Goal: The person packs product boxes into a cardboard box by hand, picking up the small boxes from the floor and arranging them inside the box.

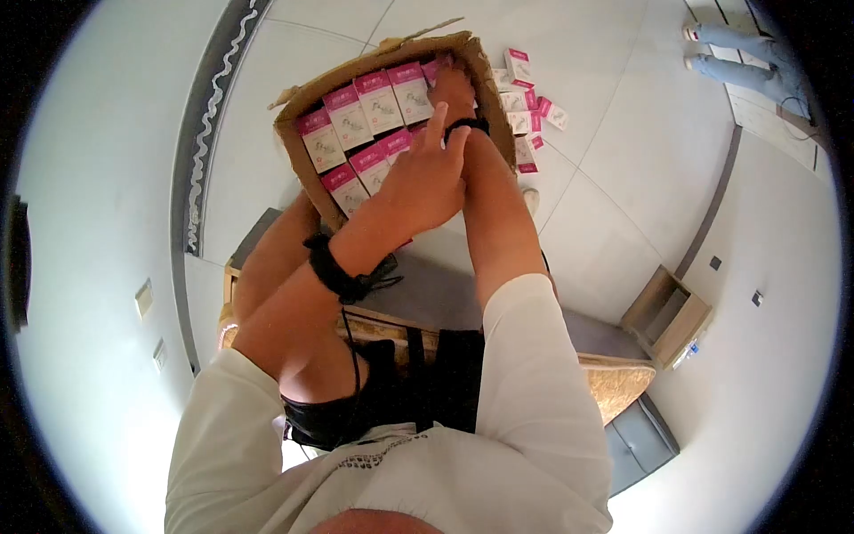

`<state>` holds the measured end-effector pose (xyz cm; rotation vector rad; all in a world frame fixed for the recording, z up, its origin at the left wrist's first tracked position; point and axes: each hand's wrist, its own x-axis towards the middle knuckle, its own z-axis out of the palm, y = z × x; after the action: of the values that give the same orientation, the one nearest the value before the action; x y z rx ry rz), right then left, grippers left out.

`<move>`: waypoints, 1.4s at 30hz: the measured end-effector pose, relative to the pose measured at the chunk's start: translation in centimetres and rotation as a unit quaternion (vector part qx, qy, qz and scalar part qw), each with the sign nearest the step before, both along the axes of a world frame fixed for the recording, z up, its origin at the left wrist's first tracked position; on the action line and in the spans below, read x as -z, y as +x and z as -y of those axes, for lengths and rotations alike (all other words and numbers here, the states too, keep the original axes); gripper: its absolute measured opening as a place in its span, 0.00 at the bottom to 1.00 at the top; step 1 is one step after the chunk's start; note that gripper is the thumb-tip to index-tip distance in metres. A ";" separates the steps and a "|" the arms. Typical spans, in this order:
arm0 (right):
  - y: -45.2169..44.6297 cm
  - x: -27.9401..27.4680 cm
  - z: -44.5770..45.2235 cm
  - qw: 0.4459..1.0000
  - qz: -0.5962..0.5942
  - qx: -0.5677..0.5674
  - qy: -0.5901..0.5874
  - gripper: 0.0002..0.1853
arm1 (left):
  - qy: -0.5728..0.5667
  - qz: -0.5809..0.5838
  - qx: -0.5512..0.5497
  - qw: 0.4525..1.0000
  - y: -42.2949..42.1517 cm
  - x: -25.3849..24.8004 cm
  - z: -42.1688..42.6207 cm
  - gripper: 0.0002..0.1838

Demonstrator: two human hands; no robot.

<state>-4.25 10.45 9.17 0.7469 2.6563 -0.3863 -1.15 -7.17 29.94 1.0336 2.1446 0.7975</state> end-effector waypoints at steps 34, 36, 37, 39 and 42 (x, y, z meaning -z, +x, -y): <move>0.4 0.2 1.6 0.991 -0.049 0.105 0.065 0.47 | -0.255 0.064 0.346 0.901 5.5 2.5 0.5 0.30; 0.5 -0.1 1.6 0.992 -0.051 0.101 0.059 0.46 | -0.243 0.041 0.347 0.905 5.7 2.1 0.5 0.30; 0.5 -0.1 1.6 0.993 -0.038 0.108 0.040 0.45 | -0.229 0.019 0.349 0.909 5.7 2.0 0.4 0.29; 1.0 1.2 1.0 0.993 -0.023 0.114 0.020 0.44 | -0.232 0.021 0.354 0.906 5.6 1.7 0.1 0.29; 1.8 2.5 -0.5 0.998 -0.004 0.042 -0.037 0.40 | -0.243 0.033 0.359 0.901 5.6 1.5 -0.4 0.28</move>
<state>-2.44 10.99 6.70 0.8378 2.6090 -0.5084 4.46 -6.77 28.46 1.3445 1.5745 -0.0571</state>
